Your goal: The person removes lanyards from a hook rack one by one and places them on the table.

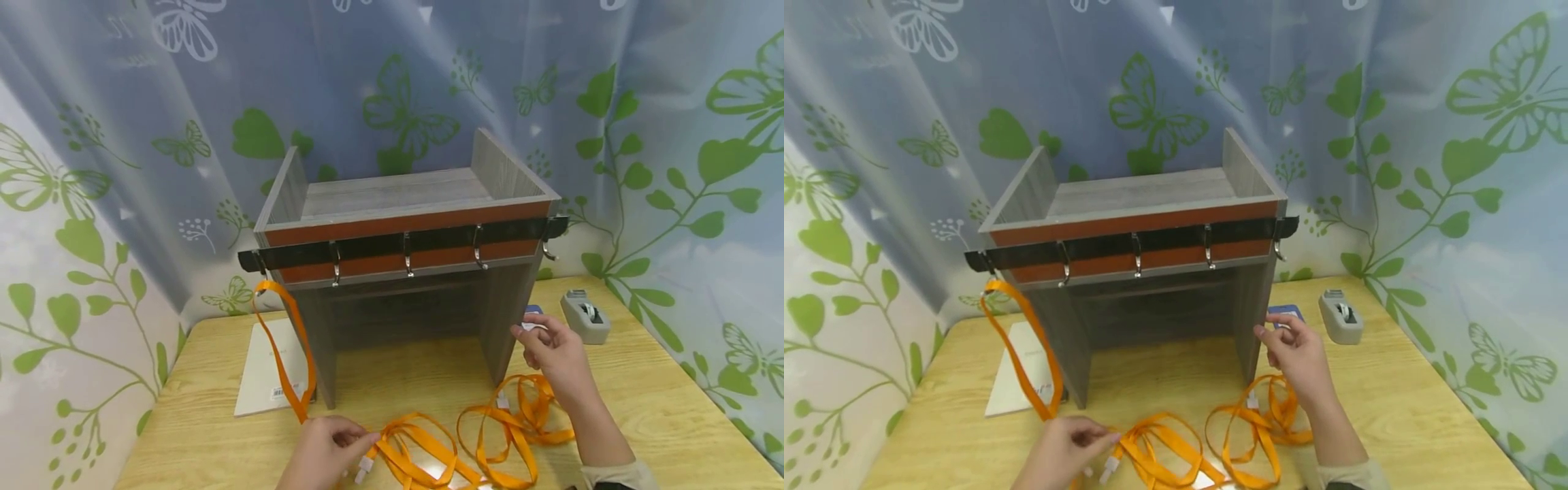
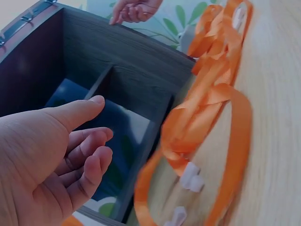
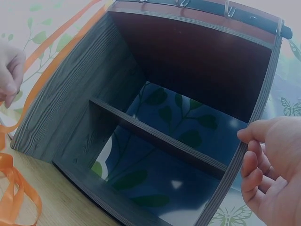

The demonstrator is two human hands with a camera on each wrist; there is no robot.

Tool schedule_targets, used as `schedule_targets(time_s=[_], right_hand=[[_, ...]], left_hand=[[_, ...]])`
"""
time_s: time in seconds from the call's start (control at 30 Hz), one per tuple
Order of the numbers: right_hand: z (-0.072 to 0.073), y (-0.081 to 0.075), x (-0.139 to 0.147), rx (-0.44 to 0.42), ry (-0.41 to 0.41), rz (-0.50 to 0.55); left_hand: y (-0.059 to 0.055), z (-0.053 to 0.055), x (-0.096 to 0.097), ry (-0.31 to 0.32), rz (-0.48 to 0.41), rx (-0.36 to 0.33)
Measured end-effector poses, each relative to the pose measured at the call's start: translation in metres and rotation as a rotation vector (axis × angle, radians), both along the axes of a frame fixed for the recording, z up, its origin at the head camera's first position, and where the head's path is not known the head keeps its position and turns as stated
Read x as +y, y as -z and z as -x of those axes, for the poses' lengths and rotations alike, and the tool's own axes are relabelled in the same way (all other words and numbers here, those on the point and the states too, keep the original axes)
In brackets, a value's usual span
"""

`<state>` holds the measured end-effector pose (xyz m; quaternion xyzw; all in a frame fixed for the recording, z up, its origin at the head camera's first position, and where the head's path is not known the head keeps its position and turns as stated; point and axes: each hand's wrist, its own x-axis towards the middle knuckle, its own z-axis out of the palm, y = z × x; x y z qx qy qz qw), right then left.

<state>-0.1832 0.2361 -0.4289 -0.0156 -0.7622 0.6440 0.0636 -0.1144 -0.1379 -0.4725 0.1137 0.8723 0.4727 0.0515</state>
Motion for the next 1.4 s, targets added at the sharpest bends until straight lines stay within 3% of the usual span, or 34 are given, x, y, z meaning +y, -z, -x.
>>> schedule_targets(time_s=[0.23, 0.47, 0.63, 0.73, 0.93, 1.0, 1.1, 1.2, 1.4], right_hand=[[-0.001, 0.000, 0.000, -0.002, 0.002, -0.003], [0.000, 0.001, 0.001, 0.004, -0.001, 0.015], [0.000, 0.001, 0.001, 0.003, -0.001, 0.026], [0.000, 0.001, 0.001, -0.004, 0.000, 0.017], [0.000, 0.000, 0.000, -0.010, 0.001, 0.012], [0.000, 0.000, 0.000, -0.006, 0.002, 0.011], [0.000, 0.000, 0.001, -0.002, 0.003, 0.023], [0.000, -0.001, 0.001, -0.004, 0.001, 0.035], [0.000, 0.000, 0.001, -0.017, -0.006, 0.028]], left_hand=[[-0.010, -0.002, -0.008, -0.072, -0.071, -0.023], [-0.030, -0.004, -0.019, -0.255, -0.136, -0.048], [-0.041, -0.001, -0.025, -0.327, -0.150, -0.037], [-0.046, 0.000, -0.028, -0.383, -0.178, 0.034], [-0.053, 0.001, -0.032, -0.616, -0.295, 0.326], [-0.056, 0.004, -0.033, -0.666, -0.349, 0.408], [-0.061, 0.010, -0.035, -0.670, -0.481, 0.454], [-0.064, 0.014, -0.034, -0.643, -0.542, 0.439], [-0.065, 0.020, -0.027, -0.574, -0.411, 0.454]])
